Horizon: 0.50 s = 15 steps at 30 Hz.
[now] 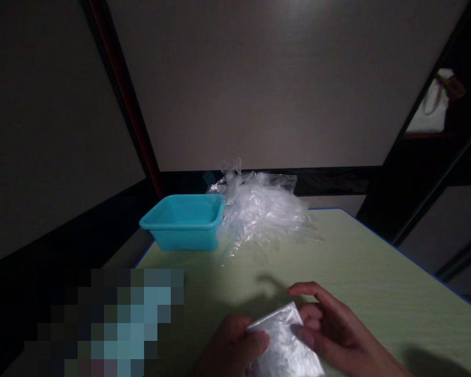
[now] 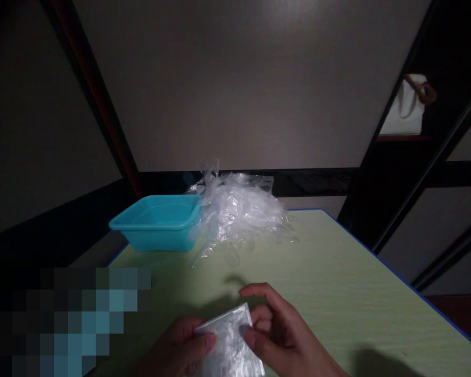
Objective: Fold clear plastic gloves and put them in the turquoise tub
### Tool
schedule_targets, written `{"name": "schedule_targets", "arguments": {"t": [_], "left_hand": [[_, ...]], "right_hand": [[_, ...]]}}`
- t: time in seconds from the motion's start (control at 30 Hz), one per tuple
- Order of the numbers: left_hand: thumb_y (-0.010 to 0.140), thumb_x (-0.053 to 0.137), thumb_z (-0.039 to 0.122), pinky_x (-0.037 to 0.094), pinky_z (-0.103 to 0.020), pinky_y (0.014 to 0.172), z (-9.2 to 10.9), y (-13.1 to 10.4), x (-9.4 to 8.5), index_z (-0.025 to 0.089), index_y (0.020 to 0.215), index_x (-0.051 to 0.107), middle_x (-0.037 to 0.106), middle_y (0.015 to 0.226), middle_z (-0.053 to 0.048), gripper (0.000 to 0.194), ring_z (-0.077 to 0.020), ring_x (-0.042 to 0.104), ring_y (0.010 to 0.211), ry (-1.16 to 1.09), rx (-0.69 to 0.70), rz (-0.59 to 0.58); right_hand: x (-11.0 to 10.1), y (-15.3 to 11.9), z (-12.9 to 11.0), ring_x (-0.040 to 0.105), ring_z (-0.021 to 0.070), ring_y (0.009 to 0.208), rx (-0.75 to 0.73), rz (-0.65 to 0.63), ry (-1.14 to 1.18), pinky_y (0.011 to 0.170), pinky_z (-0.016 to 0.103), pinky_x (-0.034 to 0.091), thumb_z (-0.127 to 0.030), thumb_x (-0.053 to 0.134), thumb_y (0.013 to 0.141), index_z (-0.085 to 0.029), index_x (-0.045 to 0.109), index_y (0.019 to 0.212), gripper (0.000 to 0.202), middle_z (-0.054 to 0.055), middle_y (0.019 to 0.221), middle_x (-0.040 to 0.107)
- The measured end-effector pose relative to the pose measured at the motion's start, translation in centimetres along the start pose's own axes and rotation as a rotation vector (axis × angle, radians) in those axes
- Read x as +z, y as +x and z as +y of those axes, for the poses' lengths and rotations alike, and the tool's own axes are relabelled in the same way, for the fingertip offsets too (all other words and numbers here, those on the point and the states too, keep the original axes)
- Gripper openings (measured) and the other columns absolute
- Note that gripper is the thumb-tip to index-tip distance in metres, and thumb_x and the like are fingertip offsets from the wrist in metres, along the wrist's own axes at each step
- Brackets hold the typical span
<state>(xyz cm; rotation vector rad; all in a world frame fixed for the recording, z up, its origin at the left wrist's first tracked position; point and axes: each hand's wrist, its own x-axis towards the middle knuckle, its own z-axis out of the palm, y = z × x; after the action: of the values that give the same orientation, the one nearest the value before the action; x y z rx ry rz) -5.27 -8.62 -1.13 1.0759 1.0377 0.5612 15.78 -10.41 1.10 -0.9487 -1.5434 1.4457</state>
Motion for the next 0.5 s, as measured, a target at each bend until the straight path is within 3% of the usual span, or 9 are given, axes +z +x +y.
{"name": "schedule_targets", "arguments": {"t": [0.2, 0.33, 0.5], "left_hand": [[0.073, 0.061, 0.031, 0.043, -0.022, 0.063, -0.5, 0.5, -0.3, 0.018, 0.083, 0.055, 0.058, 0.072, 0.004, 0.017, -0.0122, 0.059, 0.071, -0.071, -0.001, -0.01], [0.076, 0.061, 0.034, 0.046, -0.024, 0.065, -0.8, 0.4, -0.2, 0.019, 0.083, 0.057, 0.062, 0.076, 0.004, 0.017, -0.0141, 0.062, 0.075, -0.115, 0.028, 0.016], [0.076, 0.063, 0.047, 0.049, -0.026, 0.064, -0.9, 0.7, 0.1, 0.017, 0.078, 0.057, 0.062, 0.073, 0.001, 0.031, -0.0163, 0.063, 0.074, -0.255, 0.044, 0.026]], "right_hand": [[-0.6, -0.2, 1.4, 0.052, 0.0125, 0.069, 0.023, 0.057, -0.098, 0.061, 0.026, 0.043, -0.033, 0.059, 0.084, -0.026, 0.059, 0.105, 0.022, 0.0, 0.079, 0.056], [-0.8, -0.3, 2.2, 0.05, 0.0114, 0.063, 0.042, 0.036, -0.115, 0.058, 0.025, 0.042, -0.034, 0.059, 0.084, -0.026, 0.061, 0.104, 0.022, -0.001, 0.073, 0.055], [-1.0, -0.4, 2.4, 0.051, 0.0107, 0.064, 0.026, 0.071, -0.149, 0.057, 0.024, 0.043, -0.03, 0.06, 0.083, -0.027, 0.062, 0.104, 0.021, -0.002, 0.072, 0.054]]}}
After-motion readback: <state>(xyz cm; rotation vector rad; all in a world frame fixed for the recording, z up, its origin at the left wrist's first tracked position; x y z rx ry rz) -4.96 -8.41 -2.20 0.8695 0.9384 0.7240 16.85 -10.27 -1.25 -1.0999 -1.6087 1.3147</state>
